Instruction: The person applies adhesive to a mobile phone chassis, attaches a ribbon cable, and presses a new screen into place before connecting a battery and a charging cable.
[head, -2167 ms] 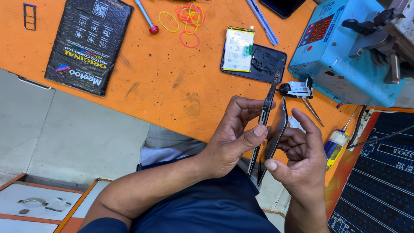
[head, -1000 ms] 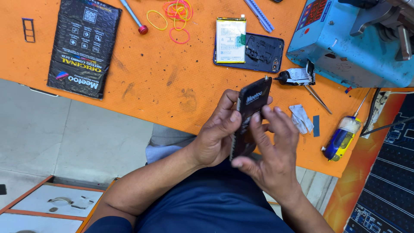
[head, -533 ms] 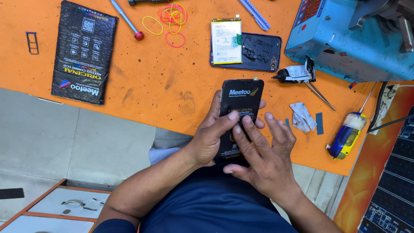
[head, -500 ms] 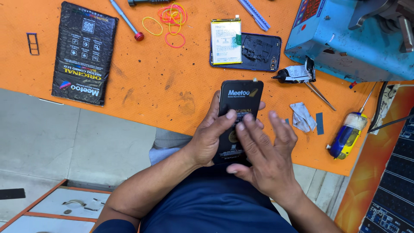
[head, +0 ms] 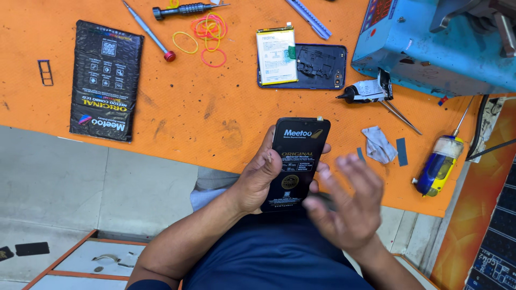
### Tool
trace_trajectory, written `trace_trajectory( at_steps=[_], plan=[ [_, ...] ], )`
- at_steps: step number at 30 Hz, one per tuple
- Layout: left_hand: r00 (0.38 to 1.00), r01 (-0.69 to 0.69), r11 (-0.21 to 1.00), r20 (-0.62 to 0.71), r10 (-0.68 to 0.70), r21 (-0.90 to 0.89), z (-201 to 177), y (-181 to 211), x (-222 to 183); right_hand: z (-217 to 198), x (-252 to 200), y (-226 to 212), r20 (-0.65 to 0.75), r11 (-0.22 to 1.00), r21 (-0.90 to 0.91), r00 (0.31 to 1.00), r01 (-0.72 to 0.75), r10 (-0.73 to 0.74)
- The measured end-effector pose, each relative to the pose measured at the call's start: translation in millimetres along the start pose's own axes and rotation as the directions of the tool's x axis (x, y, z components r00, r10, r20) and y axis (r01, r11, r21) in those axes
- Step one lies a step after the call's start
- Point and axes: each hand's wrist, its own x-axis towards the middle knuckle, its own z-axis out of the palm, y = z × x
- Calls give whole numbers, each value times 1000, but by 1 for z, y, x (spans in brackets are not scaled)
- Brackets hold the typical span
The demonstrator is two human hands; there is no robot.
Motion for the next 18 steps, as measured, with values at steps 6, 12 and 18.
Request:
trace_trajectory(
  at_steps=[6,12,18],
  plan=[
    [999,1,1000,45,0,-20,0,1,2,14,-9,-1,81,972,34,969,231,-233],
    [999,1,998,32,1,-56,1,0,-1,10,-7,0,120,976,-13,969,219,-216],
    [1000,-3,999,17,4,-38,1,4,5,8,6,-1,172,971,-52,959,235,-223]
  ],
)
